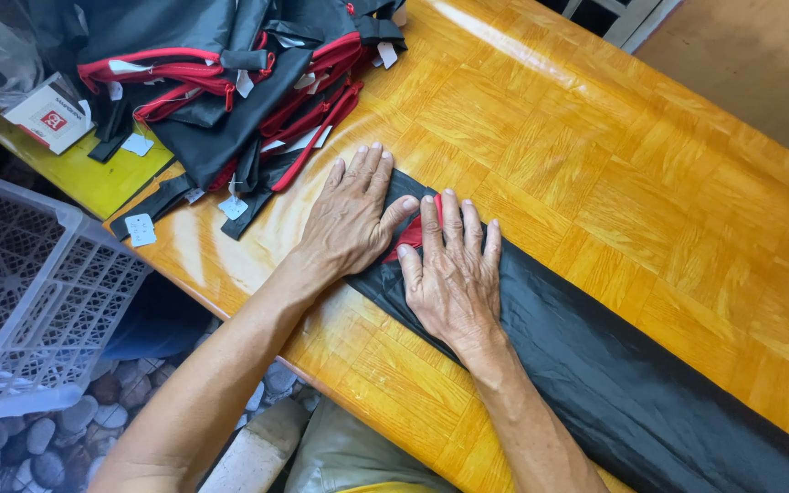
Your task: The person folds a large black fabric item with red accents on a wooden table. They smooth the material, fold it lengthwise multiple times, and tuck the ends to create a compact bundle.
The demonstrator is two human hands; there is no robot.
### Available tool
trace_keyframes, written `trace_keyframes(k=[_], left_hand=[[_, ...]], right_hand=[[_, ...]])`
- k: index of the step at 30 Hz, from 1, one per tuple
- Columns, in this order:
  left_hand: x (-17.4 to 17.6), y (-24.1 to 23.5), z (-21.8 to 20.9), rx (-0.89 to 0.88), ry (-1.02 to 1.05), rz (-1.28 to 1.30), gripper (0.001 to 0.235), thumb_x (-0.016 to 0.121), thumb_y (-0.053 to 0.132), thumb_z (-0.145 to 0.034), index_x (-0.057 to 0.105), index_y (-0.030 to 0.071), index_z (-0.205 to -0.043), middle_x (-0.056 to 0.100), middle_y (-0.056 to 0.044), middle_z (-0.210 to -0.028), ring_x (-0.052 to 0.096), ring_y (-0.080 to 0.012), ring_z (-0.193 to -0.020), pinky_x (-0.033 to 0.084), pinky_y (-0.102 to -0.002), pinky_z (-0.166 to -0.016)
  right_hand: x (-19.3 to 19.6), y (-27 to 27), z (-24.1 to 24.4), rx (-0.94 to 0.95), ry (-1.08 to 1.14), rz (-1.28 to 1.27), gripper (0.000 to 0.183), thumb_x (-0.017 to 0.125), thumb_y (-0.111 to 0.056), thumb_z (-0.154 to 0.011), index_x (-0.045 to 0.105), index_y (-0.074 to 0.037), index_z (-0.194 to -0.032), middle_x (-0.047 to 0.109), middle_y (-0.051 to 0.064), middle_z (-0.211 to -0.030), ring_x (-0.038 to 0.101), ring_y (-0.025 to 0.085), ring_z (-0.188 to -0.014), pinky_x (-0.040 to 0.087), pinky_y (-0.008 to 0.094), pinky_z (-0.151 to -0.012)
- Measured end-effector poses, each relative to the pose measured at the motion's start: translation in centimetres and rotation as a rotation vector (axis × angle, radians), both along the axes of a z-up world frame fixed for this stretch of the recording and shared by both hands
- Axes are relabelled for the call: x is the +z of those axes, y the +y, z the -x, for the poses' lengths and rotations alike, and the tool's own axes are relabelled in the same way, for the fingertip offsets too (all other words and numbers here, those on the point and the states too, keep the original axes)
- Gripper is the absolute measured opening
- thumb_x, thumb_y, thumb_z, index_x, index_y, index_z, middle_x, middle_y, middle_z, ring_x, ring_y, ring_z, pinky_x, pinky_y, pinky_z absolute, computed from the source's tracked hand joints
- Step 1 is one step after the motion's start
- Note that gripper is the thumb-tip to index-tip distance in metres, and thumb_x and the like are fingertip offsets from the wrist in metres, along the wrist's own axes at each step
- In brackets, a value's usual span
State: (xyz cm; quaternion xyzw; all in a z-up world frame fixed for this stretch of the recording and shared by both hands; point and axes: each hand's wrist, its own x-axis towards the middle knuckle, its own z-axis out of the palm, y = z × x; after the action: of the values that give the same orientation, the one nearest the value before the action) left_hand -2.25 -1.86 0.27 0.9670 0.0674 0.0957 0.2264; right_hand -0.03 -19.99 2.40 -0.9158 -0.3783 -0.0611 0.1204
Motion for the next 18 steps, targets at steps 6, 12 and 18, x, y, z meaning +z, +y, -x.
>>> trace_keyframes(k=[6, 12, 18], left_hand=[[1.9, -0.3, 2.7, -0.169, 0.017, -0.122, 0.129, 0.056, 0.093, -0.07, 0.022, 0.014, -0.165, 0.014, -0.019, -0.172, 0.011, -0.043, -0.157, 0.006, -0.068, -0.122], [2.2, -2.5, 6.9, 0.02, -0.362, -0.059, 0.068, 0.069, 0.033, -0.098, 0.044, 0.005, -0.155, 0.057, -0.023, -0.142, 0.053, -0.0413, -0.134, 0.043, -0.051, -0.109], [1.4, -5.3, 8.4, 0.168, -0.261, 0.446, 0.051, 0.065, 0.017, -0.096, 0.054, 0.009, -0.146, 0.077, -0.012, -0.099, 0.071, -0.0345, -0.093, 0.056, -0.046, -0.079]], right_hand=[[-0.4, -0.2, 0.0, 0.01, -0.014, 0.0, 0.067, 0.048, -0.044, -0.101, 0.037, -0.008, -0.157, 0.033, 0.022, -0.161, 0.029, 0.042, -0.148, 0.015, 0.066, -0.119], [0.0, -0.1, 0.0, 0.012, 0.026, -0.022, 0.064, 0.038, -0.046, -0.106, 0.037, -0.009, -0.157, 0.032, 0.021, -0.162, 0.028, 0.042, -0.149, 0.014, 0.067, -0.118], [-0.2, -0.2, -0.1, 0.008, 0.049, -0.015, 0.063, 0.033, -0.047, -0.107, 0.036, -0.009, -0.157, 0.032, 0.021, -0.162, 0.028, 0.042, -0.15, 0.013, 0.067, -0.119]])
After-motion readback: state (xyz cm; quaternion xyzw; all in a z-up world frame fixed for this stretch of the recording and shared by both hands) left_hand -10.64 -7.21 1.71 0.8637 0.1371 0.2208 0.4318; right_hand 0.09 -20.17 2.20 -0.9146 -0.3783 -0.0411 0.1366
